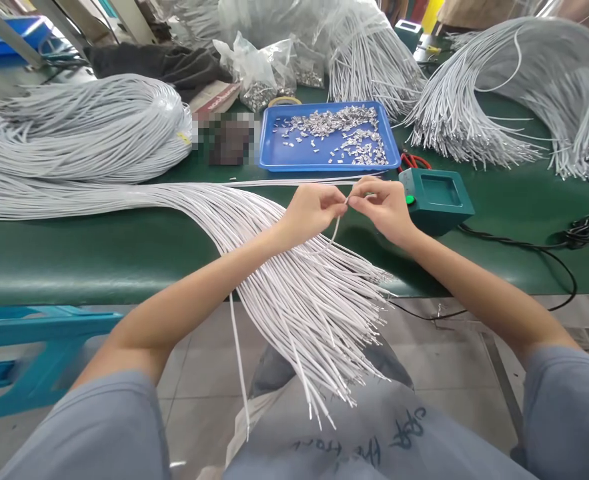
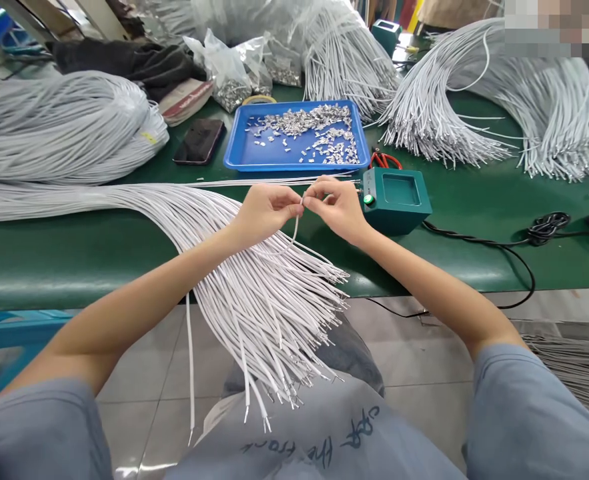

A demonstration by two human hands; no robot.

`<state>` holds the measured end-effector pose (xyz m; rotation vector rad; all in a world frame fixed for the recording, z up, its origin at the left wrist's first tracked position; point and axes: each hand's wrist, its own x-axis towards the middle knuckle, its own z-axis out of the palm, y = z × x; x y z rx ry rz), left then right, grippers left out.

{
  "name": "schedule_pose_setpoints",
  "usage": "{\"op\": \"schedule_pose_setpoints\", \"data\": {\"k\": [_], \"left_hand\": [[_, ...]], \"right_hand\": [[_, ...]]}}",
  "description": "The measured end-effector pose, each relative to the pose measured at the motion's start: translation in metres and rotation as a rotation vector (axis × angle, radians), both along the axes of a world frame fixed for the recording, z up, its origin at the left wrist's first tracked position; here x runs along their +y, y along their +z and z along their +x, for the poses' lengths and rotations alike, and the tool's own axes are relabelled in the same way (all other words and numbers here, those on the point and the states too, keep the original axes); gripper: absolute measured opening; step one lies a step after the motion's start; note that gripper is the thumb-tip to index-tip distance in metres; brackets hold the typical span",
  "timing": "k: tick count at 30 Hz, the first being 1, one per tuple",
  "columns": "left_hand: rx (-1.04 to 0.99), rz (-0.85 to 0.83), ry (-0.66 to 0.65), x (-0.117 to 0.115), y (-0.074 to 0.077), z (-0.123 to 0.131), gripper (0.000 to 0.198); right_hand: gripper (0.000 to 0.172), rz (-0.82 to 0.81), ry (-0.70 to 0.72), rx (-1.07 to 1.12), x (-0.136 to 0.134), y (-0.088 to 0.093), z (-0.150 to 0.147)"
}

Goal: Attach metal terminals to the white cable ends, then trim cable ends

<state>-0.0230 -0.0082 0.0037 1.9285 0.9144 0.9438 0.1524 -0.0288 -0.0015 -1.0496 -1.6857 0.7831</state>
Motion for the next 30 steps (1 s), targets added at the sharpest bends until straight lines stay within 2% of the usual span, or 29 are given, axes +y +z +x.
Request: {"op": "schedule_pose_setpoints", "data": {"k": [2,3,5,7,9,11,13,15,17,22,30], "left_hand": [[0.070,0.357,0.044,0.000,-0.004,-0.003,0.011],[0.085,0.476,0.035,-0.001,-0.006,-0.005,0.014],[0.060,0.563,0.021,-0.001,-0.007,-0.007,0.016],[-0.028,0.437,0.094,0.000,-0.007,-0.004,0.013],[-0.106,0.148,0.157,0.004,-0.006,0.003,0.011],[-0.123,-0.089,0.146,0.011,-0.004,0.011,0.021],[-0.113,-0.156,0.114,0.019,-0.004,0.020,0.029],[-0.116,-0.153,0.098,0.026,-0.006,0.027,0.031],[-0.129,-0.196,0.096,0.032,-0.009,0.032,0.031],[-0.158,-0.326,0.103,0.037,-0.015,0.036,0.027],[-0.157,-0.412,0.092,0.039,-0.020,0.038,0.023]], "right_hand": [[0.018,-0.321,0.121,0.313,-0.006,0.003,-0.006],[0.021,-0.438,0.169,0.429,-0.009,0.004,-0.009],[0.029,-0.557,0.217,0.536,-0.012,0.006,-0.014],[0.028,-0.510,0.168,0.472,-0.010,0.011,-0.013],[0.020,-0.328,0.022,0.240,-0.004,0.018,-0.004],[0.020,-0.099,-0.156,-0.133,0.005,0.027,0.009],[0.028,0.037,-0.267,-0.556,0.014,0.036,0.024],[0.035,0.004,-0.269,-0.906,0.022,0.041,0.035],[0.039,-0.092,-0.220,-1.108,0.030,0.043,0.041],[0.026,-0.202,-0.150,-1.232,0.038,0.043,0.038],[0.022,-0.129,-0.183,-1.277,0.038,0.045,0.031]]}}
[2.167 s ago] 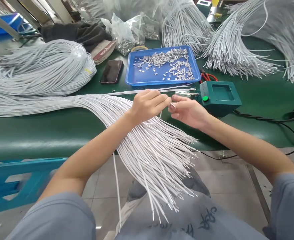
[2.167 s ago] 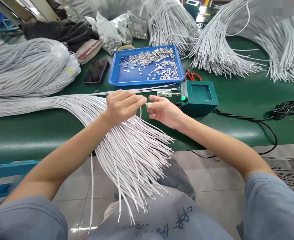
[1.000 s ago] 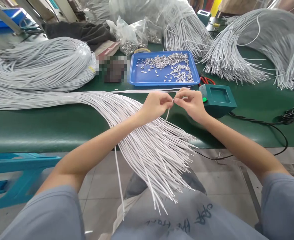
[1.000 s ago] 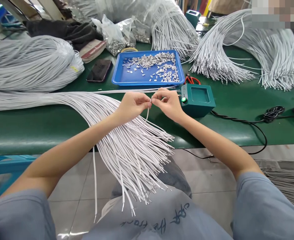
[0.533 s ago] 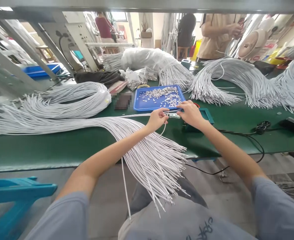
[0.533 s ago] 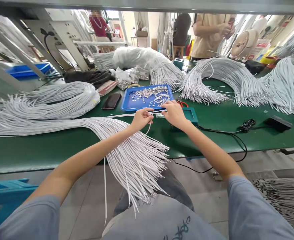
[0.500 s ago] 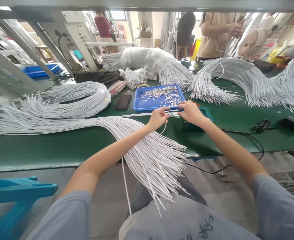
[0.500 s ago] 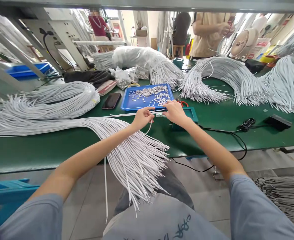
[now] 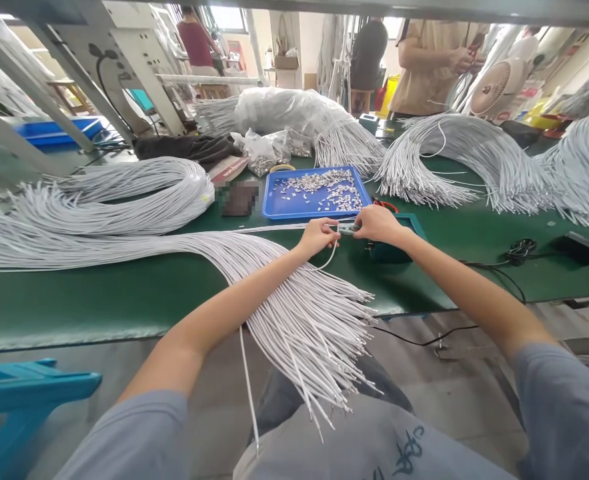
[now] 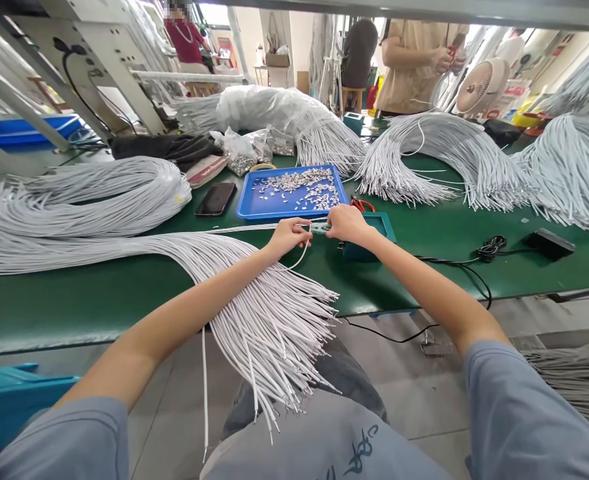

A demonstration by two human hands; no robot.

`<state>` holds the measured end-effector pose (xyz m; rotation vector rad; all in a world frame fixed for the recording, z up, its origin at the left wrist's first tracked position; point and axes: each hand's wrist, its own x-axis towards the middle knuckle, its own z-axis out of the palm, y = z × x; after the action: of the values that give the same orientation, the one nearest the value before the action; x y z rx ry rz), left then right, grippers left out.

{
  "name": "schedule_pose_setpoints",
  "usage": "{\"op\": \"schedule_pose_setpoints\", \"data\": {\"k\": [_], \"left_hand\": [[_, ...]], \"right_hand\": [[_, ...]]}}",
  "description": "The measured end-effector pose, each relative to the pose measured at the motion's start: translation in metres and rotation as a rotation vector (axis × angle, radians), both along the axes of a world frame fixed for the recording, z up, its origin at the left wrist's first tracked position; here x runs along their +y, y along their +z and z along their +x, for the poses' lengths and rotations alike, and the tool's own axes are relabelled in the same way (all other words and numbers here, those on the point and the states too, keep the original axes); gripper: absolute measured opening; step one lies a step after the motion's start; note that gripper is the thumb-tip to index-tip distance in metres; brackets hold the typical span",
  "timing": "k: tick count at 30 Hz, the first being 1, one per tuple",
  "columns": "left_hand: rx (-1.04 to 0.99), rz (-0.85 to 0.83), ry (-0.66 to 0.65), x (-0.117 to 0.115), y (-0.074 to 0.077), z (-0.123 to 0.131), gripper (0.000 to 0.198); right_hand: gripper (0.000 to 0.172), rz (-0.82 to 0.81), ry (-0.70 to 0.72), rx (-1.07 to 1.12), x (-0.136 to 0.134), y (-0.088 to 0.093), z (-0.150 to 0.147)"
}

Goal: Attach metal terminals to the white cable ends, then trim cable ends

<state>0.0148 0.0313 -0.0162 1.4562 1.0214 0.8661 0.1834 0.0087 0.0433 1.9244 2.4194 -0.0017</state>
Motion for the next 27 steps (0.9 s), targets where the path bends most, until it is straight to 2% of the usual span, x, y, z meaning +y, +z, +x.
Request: {"op": "schedule_pose_setpoints", "data": {"k": [7,15,20,23,27], "left_hand": [[0.013,-0.005,0.016,0.004,-0.005,0.000,0.020],[0.013,-0.026,0.000,0.004,-0.002,-0.001,0.024],[0.023,-0.019,-0.017,0.005,-0.004,-0.001,0.024],[0.036,-0.010,-0.013,0.005,-0.005,-0.002,0.027],[0.064,0.006,0.026,0.005,-0.003,-0.008,0.027]], "right_hand": [[0.022,0.017,-0.012,-0.022,0.001,-0.002,-0.002],[0.022,-0.019,-0.008,-0.001,0.001,-0.003,0.003],[0.044,0.031,-0.047,0.118,0.002,-0.011,0.017],[0.047,0.069,-0.095,0.143,0.003,-0.018,0.020],[0.049,0.074,-0.088,0.205,0.002,-0.022,0.020]]}}
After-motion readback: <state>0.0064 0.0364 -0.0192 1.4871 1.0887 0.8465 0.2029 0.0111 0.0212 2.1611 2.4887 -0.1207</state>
